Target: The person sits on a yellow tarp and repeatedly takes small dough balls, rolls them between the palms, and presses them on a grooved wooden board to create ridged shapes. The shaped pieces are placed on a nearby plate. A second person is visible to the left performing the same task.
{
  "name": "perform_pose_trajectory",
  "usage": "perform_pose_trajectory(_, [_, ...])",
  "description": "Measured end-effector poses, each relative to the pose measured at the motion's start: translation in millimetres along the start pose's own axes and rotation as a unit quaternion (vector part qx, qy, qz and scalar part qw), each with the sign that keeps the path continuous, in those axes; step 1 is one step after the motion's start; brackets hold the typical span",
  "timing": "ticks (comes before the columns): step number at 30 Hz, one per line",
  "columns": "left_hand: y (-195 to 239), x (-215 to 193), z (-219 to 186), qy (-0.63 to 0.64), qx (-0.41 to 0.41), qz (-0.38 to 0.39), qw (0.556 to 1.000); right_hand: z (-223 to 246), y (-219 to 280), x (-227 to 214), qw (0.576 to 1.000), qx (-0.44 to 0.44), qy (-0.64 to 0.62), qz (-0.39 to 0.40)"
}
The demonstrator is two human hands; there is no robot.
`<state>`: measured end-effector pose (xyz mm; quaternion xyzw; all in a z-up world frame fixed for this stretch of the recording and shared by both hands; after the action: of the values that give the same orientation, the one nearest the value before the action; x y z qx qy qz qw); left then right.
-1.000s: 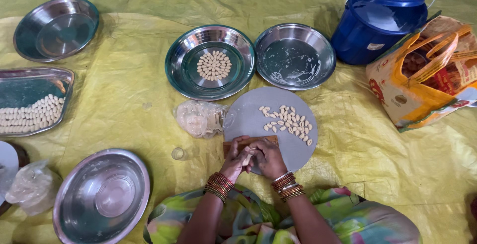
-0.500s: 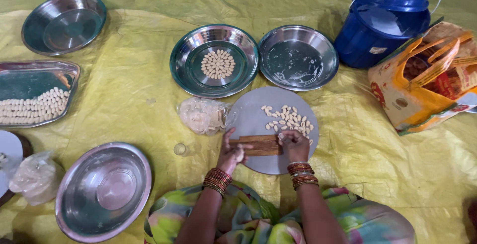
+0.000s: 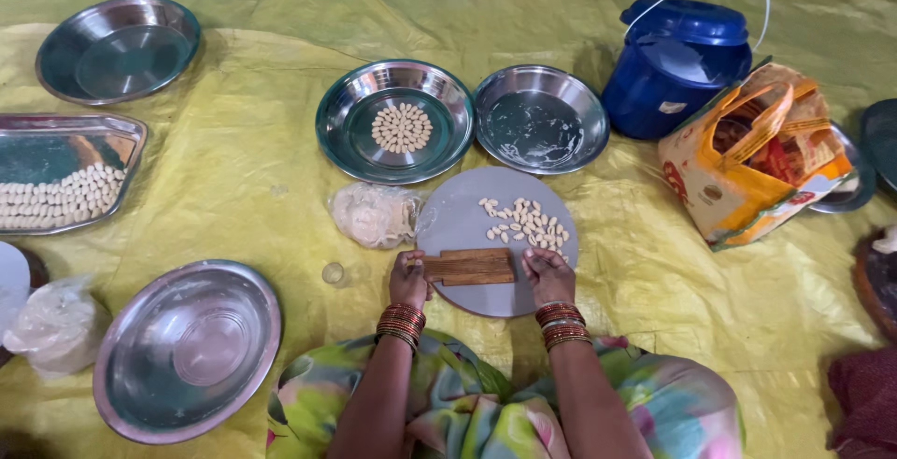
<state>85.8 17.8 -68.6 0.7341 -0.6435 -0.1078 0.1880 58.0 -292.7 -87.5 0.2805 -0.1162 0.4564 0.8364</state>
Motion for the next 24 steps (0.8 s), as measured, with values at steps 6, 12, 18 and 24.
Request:
perform_pose_trajectory(6, [14,-6,-9,-0.076,0.009,-0.029,0.997,31,32,28,0.999,-0.045,0.006,-0.003])
perform_pose_trajectory(12, [16,-12,-4,-0.059,0.020,-0.042,0.997,20,42,39,0.998,0.016,0.018,-0.060])
perform_pose_trajectory(18, [11,-23,-13,-0.309,0.066,-0.151,0.937,-3,19,12,0.997,0.030,0.053,-0.038])
perform_pose_trajectory(24, [2,-27,-6,-0.332,0.071,-0.172,0.925,-9,7,11,0.999,0.032,0.009,-0.013])
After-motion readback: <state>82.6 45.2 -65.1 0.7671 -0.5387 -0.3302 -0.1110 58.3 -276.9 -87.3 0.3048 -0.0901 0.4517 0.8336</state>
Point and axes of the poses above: each hand's wrist, its own y-axis away from the middle knuckle, its own x-axis out of the palm, z = x × y, the point moved 7 cm from there along -y, towards the middle knuckle
